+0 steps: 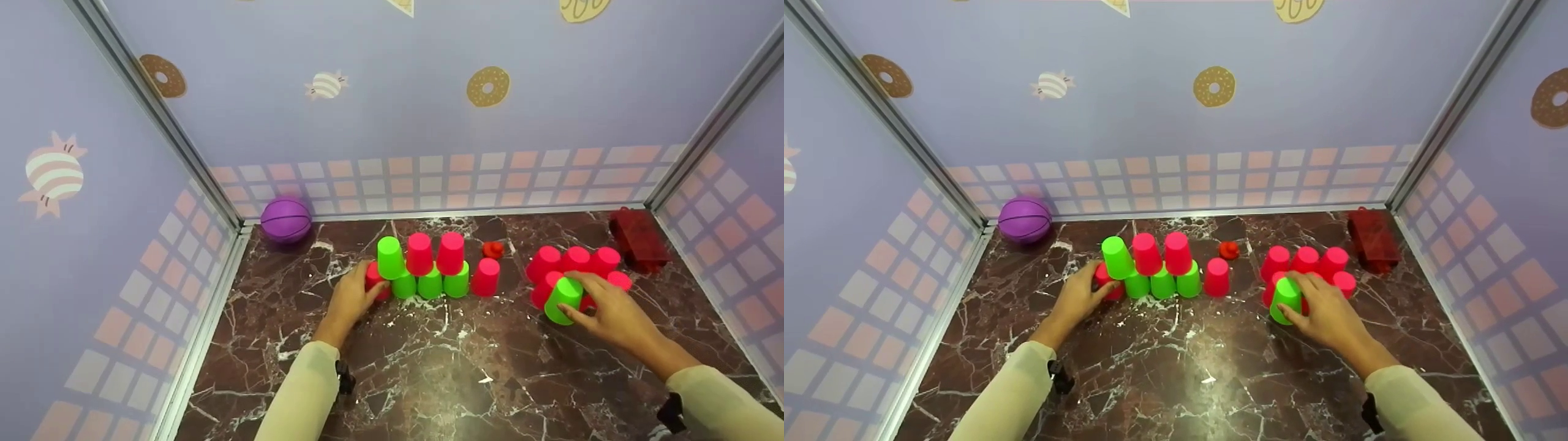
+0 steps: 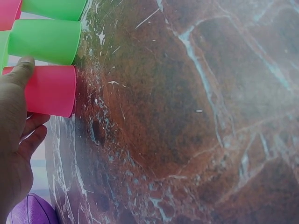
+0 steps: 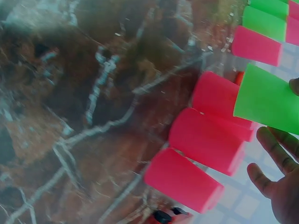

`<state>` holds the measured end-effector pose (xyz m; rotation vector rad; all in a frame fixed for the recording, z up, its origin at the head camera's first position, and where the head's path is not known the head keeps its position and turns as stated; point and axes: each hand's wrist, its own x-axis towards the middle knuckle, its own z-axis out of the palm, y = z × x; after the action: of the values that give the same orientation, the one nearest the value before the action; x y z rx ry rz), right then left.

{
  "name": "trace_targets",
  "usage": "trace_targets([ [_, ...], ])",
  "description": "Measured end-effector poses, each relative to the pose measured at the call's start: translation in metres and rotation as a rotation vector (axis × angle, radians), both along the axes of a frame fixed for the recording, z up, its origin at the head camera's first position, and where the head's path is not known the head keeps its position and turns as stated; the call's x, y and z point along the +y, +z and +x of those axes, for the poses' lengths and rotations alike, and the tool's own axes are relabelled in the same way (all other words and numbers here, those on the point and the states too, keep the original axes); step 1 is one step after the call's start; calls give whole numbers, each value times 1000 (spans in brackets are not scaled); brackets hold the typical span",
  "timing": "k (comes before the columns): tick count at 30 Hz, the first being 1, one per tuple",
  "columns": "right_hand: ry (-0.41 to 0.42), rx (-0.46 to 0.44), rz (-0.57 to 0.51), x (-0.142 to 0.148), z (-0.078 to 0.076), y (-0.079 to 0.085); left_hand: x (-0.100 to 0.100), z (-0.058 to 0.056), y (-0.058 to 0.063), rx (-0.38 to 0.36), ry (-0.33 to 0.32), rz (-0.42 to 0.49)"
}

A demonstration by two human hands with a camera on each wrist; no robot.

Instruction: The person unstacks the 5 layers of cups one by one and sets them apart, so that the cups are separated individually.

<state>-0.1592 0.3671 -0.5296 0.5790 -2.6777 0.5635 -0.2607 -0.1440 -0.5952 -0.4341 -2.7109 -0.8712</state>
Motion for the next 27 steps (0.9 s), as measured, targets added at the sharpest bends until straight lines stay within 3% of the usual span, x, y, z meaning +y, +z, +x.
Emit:
trace_targets([
  [4,-14,-44,-2,1,3,-14,0,0,0,-15,0,-1],
  [15,-24,-19,-1,0,10,-46,1,0,2,-29,-6,4],
  [27,-7,-10,-19,-1,11,-47,1,0,1,-17,3,-7],
])
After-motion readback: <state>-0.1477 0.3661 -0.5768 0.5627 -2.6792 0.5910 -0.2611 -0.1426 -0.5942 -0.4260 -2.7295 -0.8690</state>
